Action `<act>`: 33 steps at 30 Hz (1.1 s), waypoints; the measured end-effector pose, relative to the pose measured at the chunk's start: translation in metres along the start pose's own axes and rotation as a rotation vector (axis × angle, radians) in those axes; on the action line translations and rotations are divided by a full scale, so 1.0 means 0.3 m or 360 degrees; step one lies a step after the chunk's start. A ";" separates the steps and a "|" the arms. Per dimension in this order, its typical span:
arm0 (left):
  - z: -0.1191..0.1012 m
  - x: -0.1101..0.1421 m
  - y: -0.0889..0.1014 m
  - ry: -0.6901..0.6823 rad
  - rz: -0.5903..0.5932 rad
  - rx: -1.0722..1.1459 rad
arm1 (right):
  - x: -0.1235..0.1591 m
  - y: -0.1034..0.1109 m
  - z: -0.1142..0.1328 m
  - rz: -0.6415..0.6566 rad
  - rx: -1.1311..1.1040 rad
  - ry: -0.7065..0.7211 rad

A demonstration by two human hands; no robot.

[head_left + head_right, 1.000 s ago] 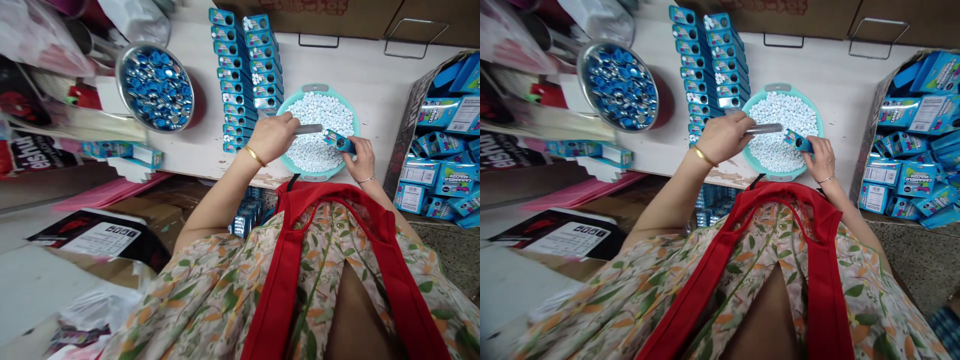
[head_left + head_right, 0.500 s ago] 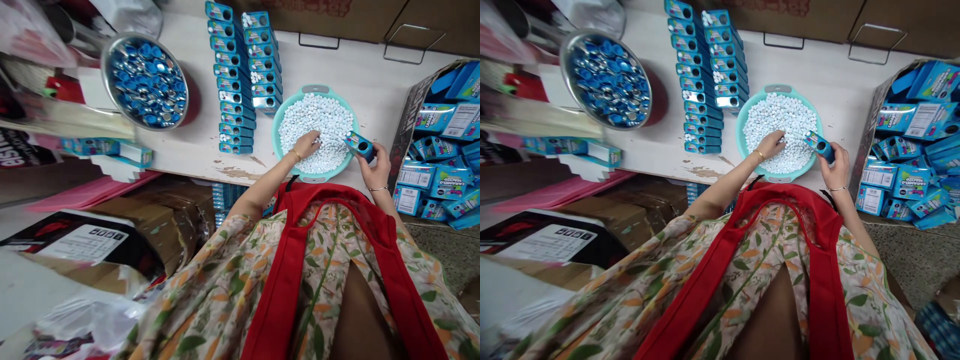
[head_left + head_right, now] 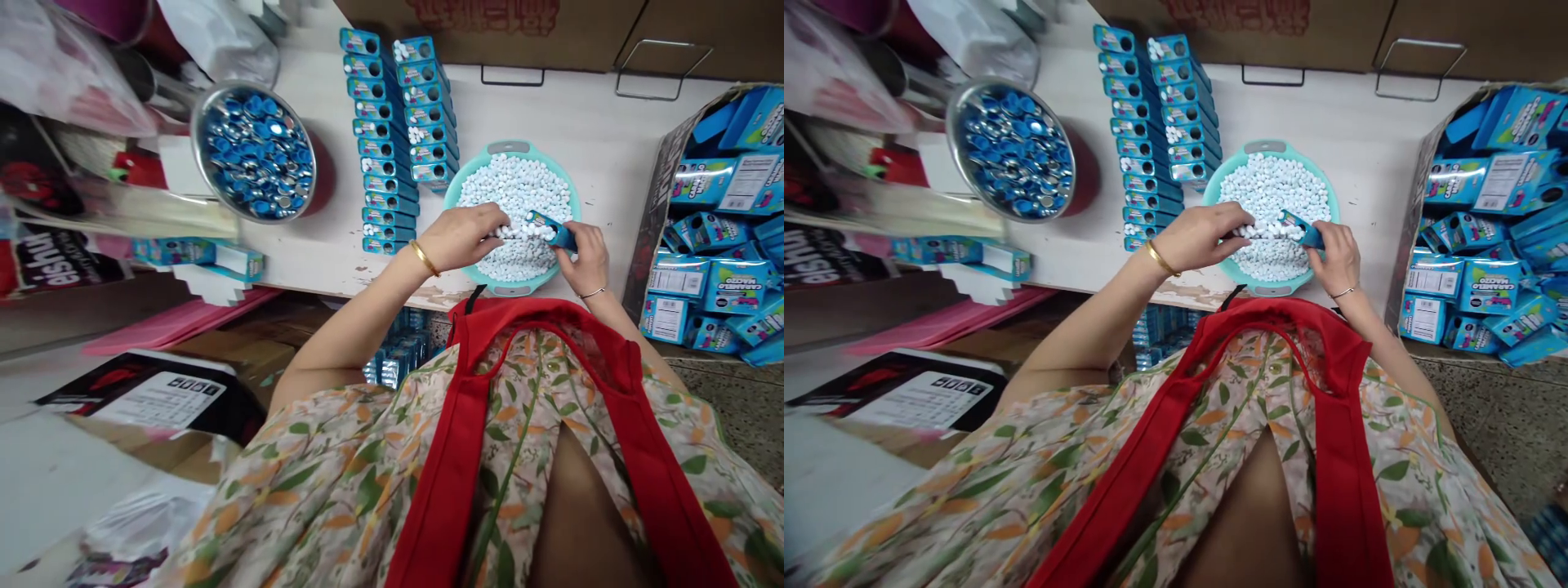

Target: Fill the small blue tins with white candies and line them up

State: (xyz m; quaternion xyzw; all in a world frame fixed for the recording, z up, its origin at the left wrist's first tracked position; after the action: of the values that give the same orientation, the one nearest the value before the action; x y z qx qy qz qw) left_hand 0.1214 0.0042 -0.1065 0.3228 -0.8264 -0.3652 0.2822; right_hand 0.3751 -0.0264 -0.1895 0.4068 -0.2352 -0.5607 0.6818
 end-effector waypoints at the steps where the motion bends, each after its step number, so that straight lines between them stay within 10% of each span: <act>1: -0.028 -0.008 0.022 0.0040 0.0051 -0.0089 | -0.004 -0.005 0.008 0.0013 -0.0007 0.0014; 18: -0.230 -0.038 0.147 0.0181 0.0299 -0.0508 | 0.011 -0.059 0.014 0.0050 -0.0110 0.0015; 23: -0.142 -0.006 0.116 0.0255 0.0081 -0.0344 | 0.010 -0.062 -0.004 0.0078 -0.0122 -0.0027; 29: 0.231 0.042 -0.144 0.0775 0.0272 -0.0311 | 0.025 -0.031 -0.080 0.0050 -0.0510 -0.0362; 33: 0.281 -0.047 -0.392 0.0833 0.0439 -0.0059 | 0.060 -0.044 -0.131 0.0177 -0.0845 -0.0607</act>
State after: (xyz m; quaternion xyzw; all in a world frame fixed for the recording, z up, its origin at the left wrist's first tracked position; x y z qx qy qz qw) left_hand 0.1096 -0.0117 -0.2506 0.2854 -0.7548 -0.2426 0.5386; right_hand 0.4029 -0.0327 -0.2247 0.0891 -0.2262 -0.6304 0.7372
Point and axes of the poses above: each hand's wrist, its own x-axis away from the middle knuckle, its own y-axis out of the back of the hand, z = x × y, the point moved 6 cm from there along -x, towards the middle knuckle, and after that the axes turned 3 degrees about x, right-handed, at the moved point
